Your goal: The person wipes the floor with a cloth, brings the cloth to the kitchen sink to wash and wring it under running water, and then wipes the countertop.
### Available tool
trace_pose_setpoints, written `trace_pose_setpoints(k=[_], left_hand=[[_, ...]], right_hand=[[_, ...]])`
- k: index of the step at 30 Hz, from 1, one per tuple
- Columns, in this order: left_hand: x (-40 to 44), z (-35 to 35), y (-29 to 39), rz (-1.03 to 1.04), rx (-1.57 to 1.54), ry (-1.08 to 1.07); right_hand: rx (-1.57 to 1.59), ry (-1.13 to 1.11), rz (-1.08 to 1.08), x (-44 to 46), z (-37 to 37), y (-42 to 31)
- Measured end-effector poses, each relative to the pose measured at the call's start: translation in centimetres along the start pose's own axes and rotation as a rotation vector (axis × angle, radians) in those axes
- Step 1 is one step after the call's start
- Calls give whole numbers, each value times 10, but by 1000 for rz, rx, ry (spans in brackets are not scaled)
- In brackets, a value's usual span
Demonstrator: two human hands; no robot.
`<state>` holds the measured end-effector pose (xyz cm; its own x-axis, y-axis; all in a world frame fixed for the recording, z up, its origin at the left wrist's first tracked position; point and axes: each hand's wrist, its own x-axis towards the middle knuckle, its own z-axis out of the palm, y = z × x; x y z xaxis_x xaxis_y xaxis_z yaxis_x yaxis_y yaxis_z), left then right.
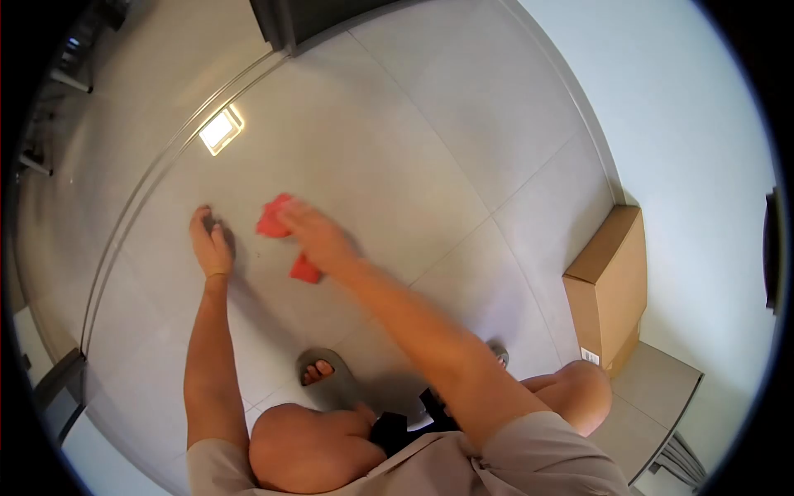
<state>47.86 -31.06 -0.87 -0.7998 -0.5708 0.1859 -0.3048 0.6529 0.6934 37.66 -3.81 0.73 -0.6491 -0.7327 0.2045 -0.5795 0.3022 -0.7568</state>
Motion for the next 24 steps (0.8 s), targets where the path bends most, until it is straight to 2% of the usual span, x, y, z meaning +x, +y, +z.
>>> trace_pose_setpoints(k=[2, 4, 6, 9, 10, 14, 20, 24], left_hand=[[1, -6, 7, 41, -18, -34], [-9, -12, 10, 118, -9, -83], [-35, -18, 24, 84, 81, -106], [-74, -38, 63, 15, 137, -115], [-86, -48, 83, -25, 125, -116], [-137, -93, 121, -127, 164, -61], [-218, -154, 174, -234, 216, 98], [-242, -169, 202, -206, 341, 37]], right_hand=[[-113, 32, 134, -44, -53, 29], [-204, 97, 125, -94, -102, 70], [-303, 52, 142, -119, -146, 74], [-481, -34, 235, -116, -128, 47], [-583, -37, 183, -113, -108, 41], [-520, -115, 103, -89, -53, 2], [-517, -97, 55, -90, -51, 2], [-471, -152, 25, -88, -58, 2]])
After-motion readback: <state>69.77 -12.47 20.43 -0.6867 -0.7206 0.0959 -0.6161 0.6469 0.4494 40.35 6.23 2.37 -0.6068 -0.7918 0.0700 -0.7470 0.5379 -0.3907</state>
